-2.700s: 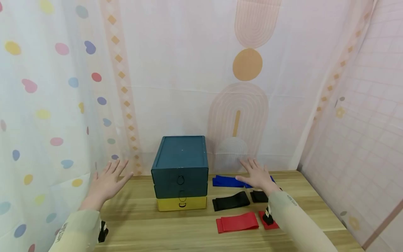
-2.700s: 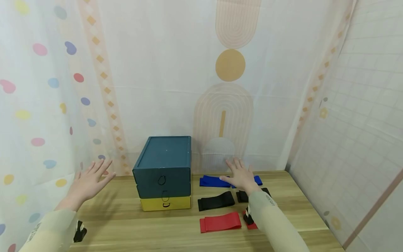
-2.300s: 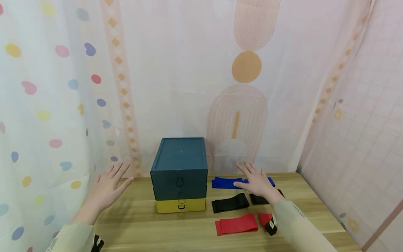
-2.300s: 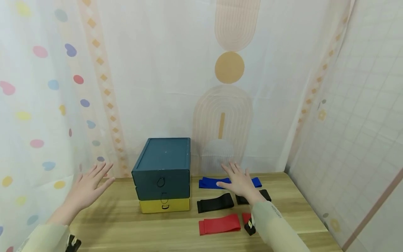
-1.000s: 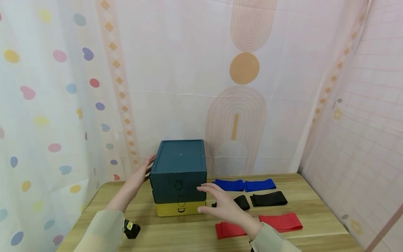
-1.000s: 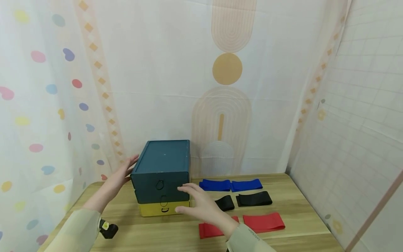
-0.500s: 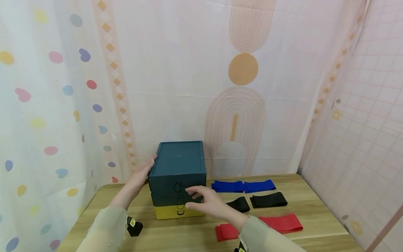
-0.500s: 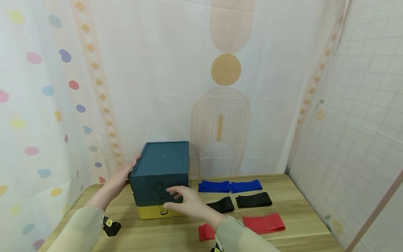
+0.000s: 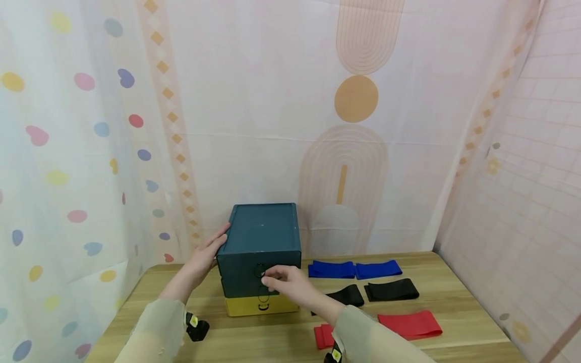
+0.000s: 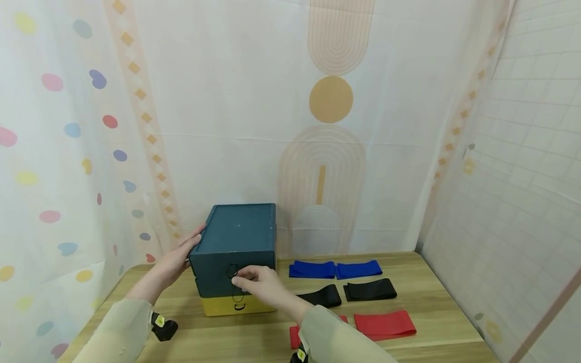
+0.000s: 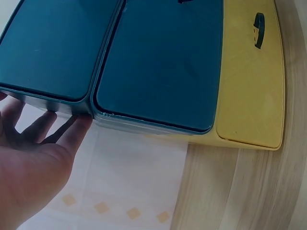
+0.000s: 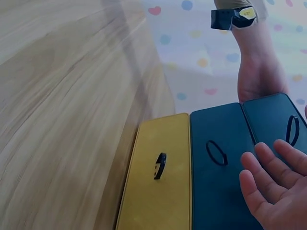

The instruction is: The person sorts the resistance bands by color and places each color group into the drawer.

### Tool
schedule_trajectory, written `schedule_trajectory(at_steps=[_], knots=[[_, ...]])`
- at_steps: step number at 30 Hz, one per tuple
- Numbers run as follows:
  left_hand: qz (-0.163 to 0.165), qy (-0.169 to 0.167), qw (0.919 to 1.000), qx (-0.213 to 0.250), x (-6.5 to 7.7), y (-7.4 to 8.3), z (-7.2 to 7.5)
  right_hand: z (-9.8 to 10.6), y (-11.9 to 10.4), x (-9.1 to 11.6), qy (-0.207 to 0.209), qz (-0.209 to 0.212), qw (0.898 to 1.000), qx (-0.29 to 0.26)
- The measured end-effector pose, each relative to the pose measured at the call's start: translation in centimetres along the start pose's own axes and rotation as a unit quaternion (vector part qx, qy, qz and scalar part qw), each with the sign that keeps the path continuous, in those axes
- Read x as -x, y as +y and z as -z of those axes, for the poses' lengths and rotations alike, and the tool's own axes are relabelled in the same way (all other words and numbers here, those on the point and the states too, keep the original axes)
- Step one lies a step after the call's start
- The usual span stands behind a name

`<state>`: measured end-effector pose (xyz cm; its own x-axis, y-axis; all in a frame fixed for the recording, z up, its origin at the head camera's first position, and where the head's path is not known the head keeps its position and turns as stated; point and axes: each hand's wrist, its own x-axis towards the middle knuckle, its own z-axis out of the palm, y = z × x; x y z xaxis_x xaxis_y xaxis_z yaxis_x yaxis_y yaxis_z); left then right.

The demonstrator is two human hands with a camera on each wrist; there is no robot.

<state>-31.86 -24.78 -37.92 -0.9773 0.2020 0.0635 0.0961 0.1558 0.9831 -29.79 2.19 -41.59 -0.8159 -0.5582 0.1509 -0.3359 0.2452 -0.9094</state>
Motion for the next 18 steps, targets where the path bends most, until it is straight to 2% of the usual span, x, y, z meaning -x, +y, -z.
schedule_trajectory(at_steps=[8, 18], knots=[[0.004, 0.007, 1.0000, 0.000, 0.3, 0.0, 0.0, -0.8, -0.6, -0.6, -0.002, -0.005, 1.000, -0.031], [-0.004, 0.008, 1.0000, 0.002, 0.3, 0.0, 0.1, -1.4, -1.2, -0.5, 0.024, -0.011, 0.998, -0.062]])
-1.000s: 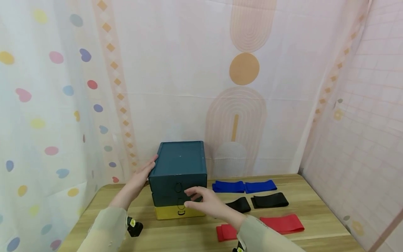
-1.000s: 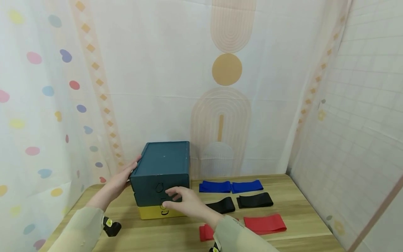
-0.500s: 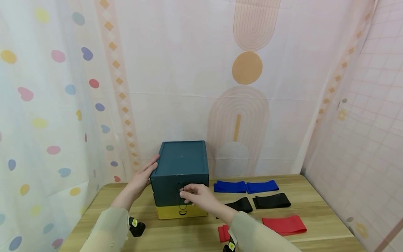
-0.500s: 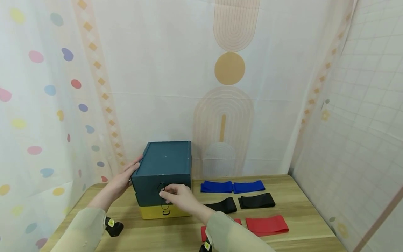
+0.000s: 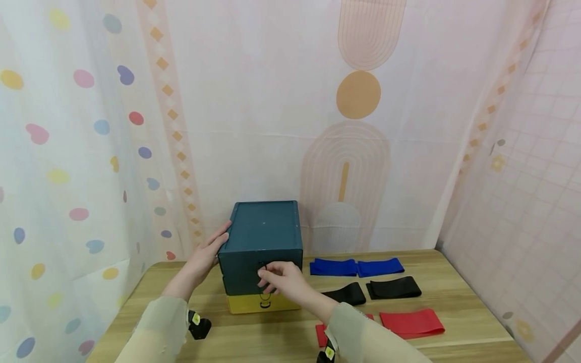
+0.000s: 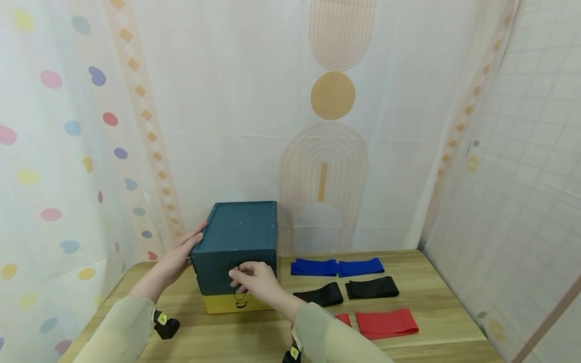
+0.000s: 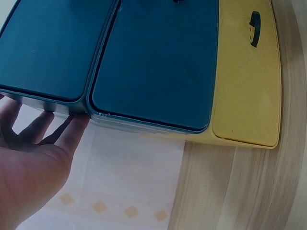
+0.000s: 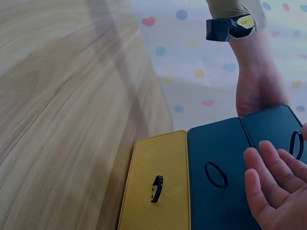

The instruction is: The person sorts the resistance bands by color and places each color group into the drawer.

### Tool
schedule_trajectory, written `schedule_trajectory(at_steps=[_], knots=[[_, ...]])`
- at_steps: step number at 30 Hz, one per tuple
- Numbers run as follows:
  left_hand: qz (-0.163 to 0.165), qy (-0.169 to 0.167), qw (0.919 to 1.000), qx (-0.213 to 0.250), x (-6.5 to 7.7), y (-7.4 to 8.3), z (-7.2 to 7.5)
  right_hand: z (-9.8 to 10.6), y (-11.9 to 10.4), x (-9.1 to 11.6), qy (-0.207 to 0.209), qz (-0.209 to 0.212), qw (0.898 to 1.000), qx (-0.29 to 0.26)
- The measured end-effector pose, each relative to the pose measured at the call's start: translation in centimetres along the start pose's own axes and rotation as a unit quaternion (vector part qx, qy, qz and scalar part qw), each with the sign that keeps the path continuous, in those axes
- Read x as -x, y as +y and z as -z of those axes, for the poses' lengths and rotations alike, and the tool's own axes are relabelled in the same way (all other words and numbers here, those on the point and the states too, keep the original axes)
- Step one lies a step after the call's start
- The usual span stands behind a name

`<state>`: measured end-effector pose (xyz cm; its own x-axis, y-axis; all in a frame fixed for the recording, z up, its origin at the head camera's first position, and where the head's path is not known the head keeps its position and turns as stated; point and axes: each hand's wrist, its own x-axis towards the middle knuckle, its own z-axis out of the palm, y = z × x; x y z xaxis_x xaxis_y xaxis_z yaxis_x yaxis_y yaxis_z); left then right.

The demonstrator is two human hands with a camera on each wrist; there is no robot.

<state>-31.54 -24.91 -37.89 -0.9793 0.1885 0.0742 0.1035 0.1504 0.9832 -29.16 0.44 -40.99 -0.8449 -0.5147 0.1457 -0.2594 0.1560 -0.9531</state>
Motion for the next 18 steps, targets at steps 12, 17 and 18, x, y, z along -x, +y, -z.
schedule_trajectory(at_steps=[12, 17, 18], knots=[[0.005, 0.012, 0.9999, 0.000, -0.09, -0.08, -0.60, -0.12, 0.41, -0.08, 0.019, 0.000, 1.000, 0.006], [0.001, 0.016, 0.9999, -0.001, -0.18, -0.15, -0.66, -0.17, 0.45, -0.05, 0.020, 0.007, 1.000, 0.010], [-0.001, 0.017, 0.9999, -0.001, -0.21, -0.15, -0.67, -0.18, 0.43, -0.05, 0.021, 0.006, 1.000, 0.010]])
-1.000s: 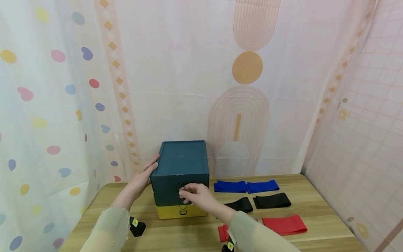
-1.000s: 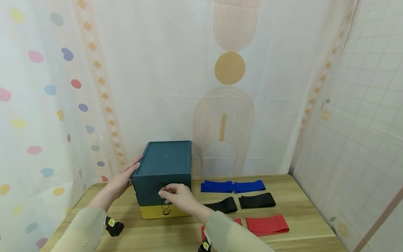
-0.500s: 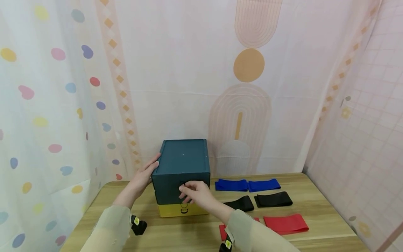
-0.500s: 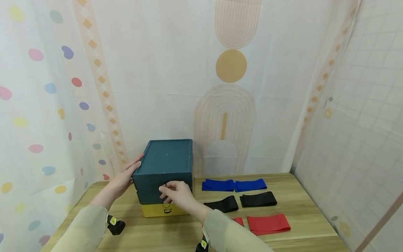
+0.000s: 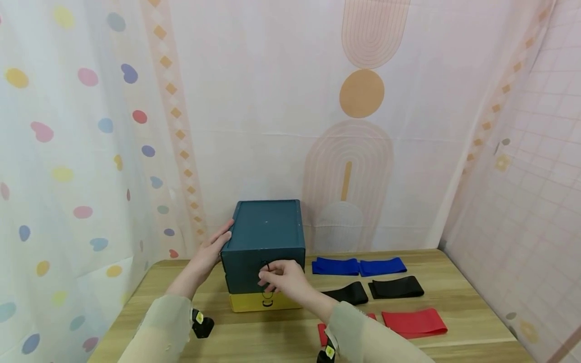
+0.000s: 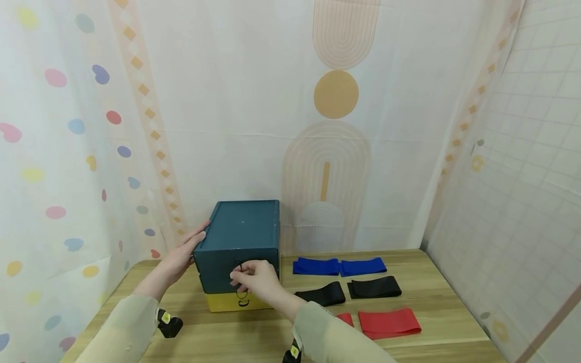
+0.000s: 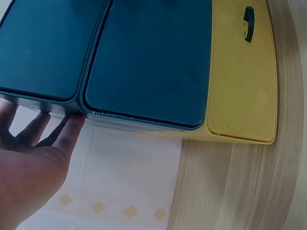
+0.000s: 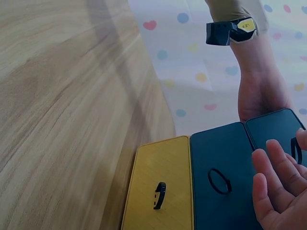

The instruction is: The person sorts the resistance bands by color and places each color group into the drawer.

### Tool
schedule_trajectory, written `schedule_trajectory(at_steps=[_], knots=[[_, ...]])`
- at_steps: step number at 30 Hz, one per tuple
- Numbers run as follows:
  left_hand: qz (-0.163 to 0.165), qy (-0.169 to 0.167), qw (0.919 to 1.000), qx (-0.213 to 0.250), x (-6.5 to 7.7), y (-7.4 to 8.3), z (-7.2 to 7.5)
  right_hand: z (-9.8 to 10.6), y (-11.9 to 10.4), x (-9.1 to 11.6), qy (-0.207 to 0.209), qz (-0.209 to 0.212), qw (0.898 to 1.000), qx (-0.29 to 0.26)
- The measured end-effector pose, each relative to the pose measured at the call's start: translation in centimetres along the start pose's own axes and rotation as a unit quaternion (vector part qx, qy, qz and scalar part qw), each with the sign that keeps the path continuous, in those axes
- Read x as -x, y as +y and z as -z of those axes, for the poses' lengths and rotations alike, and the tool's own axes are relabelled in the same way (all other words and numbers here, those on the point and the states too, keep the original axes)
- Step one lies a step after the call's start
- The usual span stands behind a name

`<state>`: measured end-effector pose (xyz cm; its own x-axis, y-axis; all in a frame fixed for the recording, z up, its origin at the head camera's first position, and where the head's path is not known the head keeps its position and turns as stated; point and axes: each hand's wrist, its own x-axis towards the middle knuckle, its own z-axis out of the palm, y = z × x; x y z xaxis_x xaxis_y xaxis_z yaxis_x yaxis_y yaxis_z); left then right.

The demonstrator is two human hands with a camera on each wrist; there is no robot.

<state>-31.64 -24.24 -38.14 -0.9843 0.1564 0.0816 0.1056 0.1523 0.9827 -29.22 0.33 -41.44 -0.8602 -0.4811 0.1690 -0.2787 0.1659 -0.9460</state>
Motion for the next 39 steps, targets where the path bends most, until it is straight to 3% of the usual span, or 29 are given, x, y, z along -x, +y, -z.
schedule_trajectory(at_steps=[13, 28, 39], knots=[[-0.003, -0.002, 1.0000, -0.007, -0.1, 0.1, 0.0, -0.4, -0.3, 0.5, 0.007, -0.011, 1.000, 0.004], [-0.007, -0.018, 0.9990, -0.040, -0.1, 0.0, 0.6, -1.1, -0.9, 3.1, -0.006, -0.004, 1.000, -0.023], [-0.002, -0.014, 0.9993, -0.034, -0.3, 0.0, 0.6, -1.8, -1.2, 4.9, -0.009, -0.001, 0.999, -0.038]])
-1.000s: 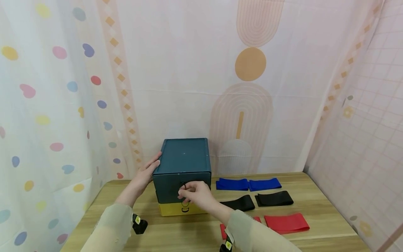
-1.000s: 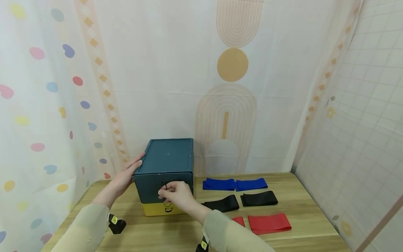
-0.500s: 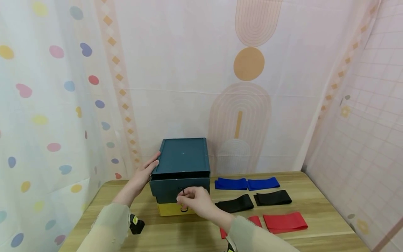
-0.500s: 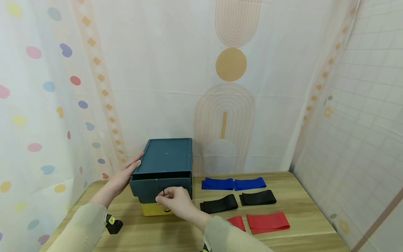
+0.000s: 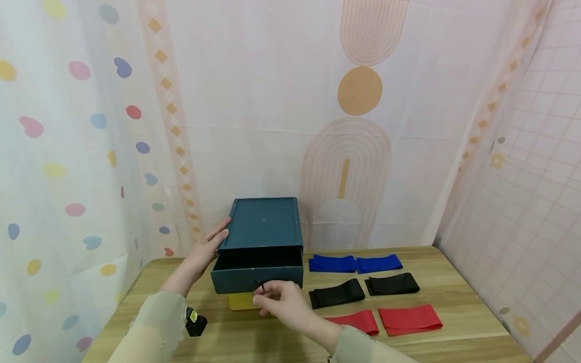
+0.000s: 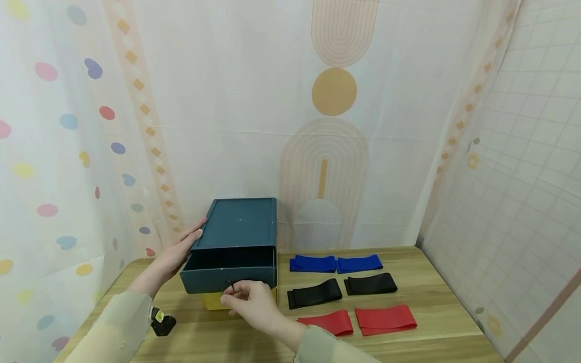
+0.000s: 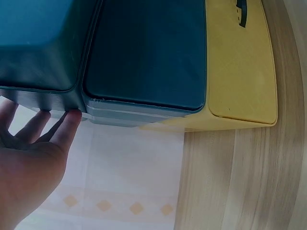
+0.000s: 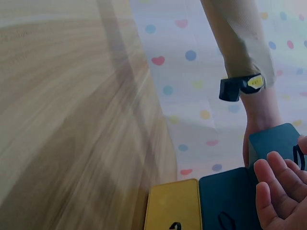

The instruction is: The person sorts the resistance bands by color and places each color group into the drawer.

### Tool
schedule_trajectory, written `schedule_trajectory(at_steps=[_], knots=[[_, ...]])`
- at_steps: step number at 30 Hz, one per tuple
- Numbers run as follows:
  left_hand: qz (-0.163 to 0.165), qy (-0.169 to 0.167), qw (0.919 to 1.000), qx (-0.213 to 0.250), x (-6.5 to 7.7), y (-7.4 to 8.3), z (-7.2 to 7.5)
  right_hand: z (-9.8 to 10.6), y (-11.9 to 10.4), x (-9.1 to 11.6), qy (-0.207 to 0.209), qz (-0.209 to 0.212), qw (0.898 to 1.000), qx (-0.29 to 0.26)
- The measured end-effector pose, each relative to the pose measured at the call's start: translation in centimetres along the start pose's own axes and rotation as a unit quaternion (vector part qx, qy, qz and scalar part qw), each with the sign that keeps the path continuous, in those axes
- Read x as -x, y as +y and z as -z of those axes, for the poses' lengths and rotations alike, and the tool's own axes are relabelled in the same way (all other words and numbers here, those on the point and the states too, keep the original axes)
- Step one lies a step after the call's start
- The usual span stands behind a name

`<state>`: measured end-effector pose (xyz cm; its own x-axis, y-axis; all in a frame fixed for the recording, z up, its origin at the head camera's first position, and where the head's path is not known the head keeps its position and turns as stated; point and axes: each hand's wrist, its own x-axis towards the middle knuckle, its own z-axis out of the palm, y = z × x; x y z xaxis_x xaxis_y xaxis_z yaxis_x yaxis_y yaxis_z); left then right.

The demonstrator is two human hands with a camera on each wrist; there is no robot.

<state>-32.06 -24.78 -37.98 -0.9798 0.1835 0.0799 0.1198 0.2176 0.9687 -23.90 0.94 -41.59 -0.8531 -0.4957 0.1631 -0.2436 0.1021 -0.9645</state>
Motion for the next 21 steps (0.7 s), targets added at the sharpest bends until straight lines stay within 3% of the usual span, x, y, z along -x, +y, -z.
schedule_trajectory(at_steps=[21], knots=[[0.002, 0.007, 1.0000, -0.005, -0.1, 0.1, -0.1, -0.3, -0.2, 2.5, -0.031, 0.009, 0.999, -0.030]])
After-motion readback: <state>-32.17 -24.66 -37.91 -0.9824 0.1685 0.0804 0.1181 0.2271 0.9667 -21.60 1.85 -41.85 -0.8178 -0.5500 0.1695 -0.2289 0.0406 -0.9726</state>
